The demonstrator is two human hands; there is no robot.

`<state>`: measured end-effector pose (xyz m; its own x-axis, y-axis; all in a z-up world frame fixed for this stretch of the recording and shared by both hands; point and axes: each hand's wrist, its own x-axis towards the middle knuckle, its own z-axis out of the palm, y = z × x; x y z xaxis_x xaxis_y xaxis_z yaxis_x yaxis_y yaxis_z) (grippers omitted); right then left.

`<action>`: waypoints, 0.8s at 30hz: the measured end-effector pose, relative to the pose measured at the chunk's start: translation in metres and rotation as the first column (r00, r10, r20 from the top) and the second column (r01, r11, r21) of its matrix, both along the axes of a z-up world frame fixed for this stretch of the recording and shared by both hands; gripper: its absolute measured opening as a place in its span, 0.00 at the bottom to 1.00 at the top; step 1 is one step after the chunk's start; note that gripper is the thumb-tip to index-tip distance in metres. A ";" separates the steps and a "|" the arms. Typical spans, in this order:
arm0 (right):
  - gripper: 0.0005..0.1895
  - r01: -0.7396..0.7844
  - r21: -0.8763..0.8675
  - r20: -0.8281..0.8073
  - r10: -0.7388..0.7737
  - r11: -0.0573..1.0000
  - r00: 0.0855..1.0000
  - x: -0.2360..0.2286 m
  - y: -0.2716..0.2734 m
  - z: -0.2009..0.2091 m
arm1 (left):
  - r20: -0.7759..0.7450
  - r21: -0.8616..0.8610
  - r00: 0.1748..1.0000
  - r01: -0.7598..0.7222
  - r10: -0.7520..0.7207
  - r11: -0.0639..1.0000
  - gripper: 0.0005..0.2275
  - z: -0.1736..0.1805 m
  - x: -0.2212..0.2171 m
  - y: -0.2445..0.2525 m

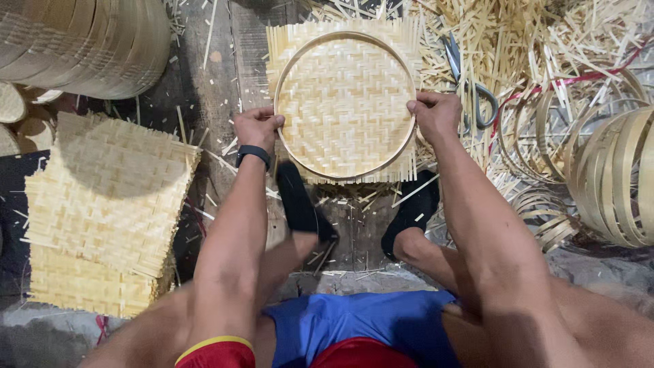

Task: The person weaves bamboo strips into circular panels and attaches them to bamboo rings, using scissors to trim the edges.

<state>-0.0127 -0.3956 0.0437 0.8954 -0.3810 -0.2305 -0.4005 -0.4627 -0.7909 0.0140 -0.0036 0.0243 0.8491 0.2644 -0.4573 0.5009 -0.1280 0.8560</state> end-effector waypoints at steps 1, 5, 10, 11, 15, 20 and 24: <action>0.12 0.003 -0.027 -0.004 -0.004 1.000 1.000 0.000 0.001 0.001 | -0.034 0.022 0.999 0.004 -0.003 1.000 0.10 0.001 -0.001 0.000; 0.12 0.007 -0.060 -0.017 -0.008 0.998 1.000 0.002 0.003 0.006 | -0.120 0.020 0.993 0.021 -0.019 1.000 0.09 -0.013 0.009 0.008; 0.12 -0.017 -0.092 0.004 0.018 0.996 1.000 0.002 0.000 0.004 | -0.096 -0.147 0.994 -0.067 0.053 0.987 0.10 -0.048 0.002 0.013; 0.12 -0.023 -0.080 0.013 0.025 0.997 1.000 0.004 -0.002 0.002 | -0.102 -0.161 0.993 -0.068 0.052 0.985 0.10 -0.051 0.003 0.014; 0.12 -0.043 -0.029 0.031 0.044 0.999 0.999 -0.001 -0.005 -0.004 | -0.145 -0.126 0.989 -0.055 0.036 0.990 0.09 -0.054 -0.002 0.016; 0.14 -0.050 -0.005 -0.012 0.050 0.999 0.999 0.002 -0.013 -0.011 | -0.152 -0.144 0.988 -0.055 0.033 0.988 0.10 -0.060 -0.003 0.021; 0.12 -0.087 0.209 -0.039 0.097 0.974 0.995 0.007 -0.016 -0.003 | -0.140 -0.164 0.990 -0.046 0.023 0.985 0.11 -0.066 -0.002 0.027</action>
<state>-0.0062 -0.4116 0.0404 0.9099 -0.2373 -0.3402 -0.4047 -0.3279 -0.8536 0.0116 0.0234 -0.0413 0.7671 0.2031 -0.6085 0.6164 0.0294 0.7869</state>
